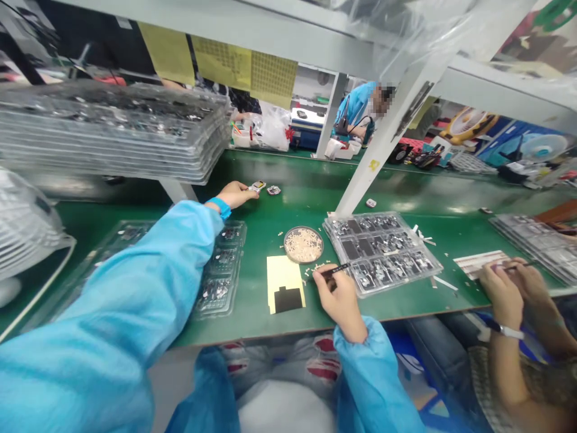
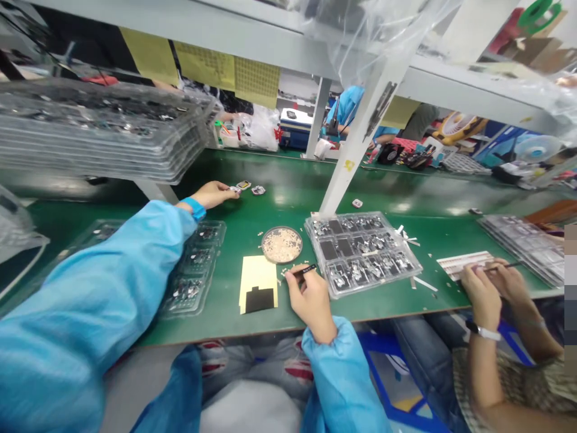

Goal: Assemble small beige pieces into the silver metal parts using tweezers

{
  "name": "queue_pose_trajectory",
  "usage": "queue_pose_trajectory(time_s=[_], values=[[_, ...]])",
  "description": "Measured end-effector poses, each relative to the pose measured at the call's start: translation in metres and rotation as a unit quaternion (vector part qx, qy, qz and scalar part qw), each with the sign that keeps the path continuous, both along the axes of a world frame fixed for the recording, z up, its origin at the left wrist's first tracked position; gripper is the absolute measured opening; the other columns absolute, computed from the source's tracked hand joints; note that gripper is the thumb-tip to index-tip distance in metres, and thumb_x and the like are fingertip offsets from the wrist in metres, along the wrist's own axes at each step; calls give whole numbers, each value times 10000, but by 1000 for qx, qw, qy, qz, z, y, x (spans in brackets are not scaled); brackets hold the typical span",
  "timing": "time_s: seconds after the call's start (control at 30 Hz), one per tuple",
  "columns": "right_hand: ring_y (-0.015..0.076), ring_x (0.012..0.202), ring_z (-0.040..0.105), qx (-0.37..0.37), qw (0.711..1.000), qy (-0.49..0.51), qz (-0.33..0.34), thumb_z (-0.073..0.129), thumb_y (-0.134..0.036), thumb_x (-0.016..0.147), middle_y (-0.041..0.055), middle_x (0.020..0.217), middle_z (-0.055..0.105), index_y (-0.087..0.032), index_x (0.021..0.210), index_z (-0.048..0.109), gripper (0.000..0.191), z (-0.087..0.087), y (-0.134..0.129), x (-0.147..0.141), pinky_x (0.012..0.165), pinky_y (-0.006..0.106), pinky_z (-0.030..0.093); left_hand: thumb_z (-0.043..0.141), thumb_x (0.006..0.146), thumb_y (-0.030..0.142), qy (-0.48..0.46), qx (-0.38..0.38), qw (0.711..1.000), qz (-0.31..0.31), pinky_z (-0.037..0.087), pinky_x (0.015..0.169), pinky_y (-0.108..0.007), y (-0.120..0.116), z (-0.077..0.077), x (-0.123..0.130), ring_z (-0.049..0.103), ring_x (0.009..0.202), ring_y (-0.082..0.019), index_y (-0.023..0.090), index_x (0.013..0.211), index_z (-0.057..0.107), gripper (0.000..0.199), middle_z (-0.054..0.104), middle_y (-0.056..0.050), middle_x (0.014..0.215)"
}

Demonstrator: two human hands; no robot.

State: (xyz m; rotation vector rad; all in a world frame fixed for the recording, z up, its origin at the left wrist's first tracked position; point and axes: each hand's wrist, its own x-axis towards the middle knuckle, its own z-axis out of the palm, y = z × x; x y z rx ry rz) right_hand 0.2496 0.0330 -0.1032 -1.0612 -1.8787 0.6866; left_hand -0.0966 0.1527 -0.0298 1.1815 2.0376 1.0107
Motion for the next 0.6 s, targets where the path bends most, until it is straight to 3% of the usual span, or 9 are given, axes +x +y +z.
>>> queue_pose_trajectory(time_s=[0.17,0.2,0.27,0.3,0.4,0.6], values=[[154,719,660,-33,996,82,10,633,-300,935,53,910,702,-202,937,663,102,-1,1,-2,615,264,538,815,630,201,-214,20,966,-146,506,647,-259,-80,-3,60,712,887,-224,153,1216,573,636,731,-113,1039],[152,718,665,-41,994,97,12,641,-303,931,52,916,702,-204,941,663,102,-1,2,-3,607,261,541,828,621,179,-307,9,933,-189,506,641,-253,-96,-7,70,707,872,-212,159,1228,561,663,724,-116,1054],[143,694,669,-45,990,137,2,643,-307,932,52,948,702,-207,959,651,104,-1,3,-3,581,255,544,845,664,215,-384,-7,890,-244,469,568,-208,-120,-16,87,682,770,-159,171,1189,566,596,718,-68,941],[136,678,668,-42,988,147,-4,642,-305,934,53,966,703,-206,965,646,104,0,3,-3,572,253,545,834,710,249,-393,-7,881,-265,461,552,-200,-128,-20,92,663,718,-140,173,1159,569,527,705,-40,863],[125,645,662,-29,994,101,-7,651,-283,929,52,961,715,-203,964,664,88,3,0,-2,574,249,551,738,838,345,-349,9,887,-303,517,581,-238,-141,-34,103,637,653,-141,180,1052,565,321,653,4,725],[137,702,674,-67,990,92,78,641,-272,935,59,940,724,-199,936,677,82,9,-8,-12,588,243,557,643,855,313,-292,-8,901,-320,569,625,-306,-147,-53,108,658,692,-176,195,976,548,194,664,-7,768]])
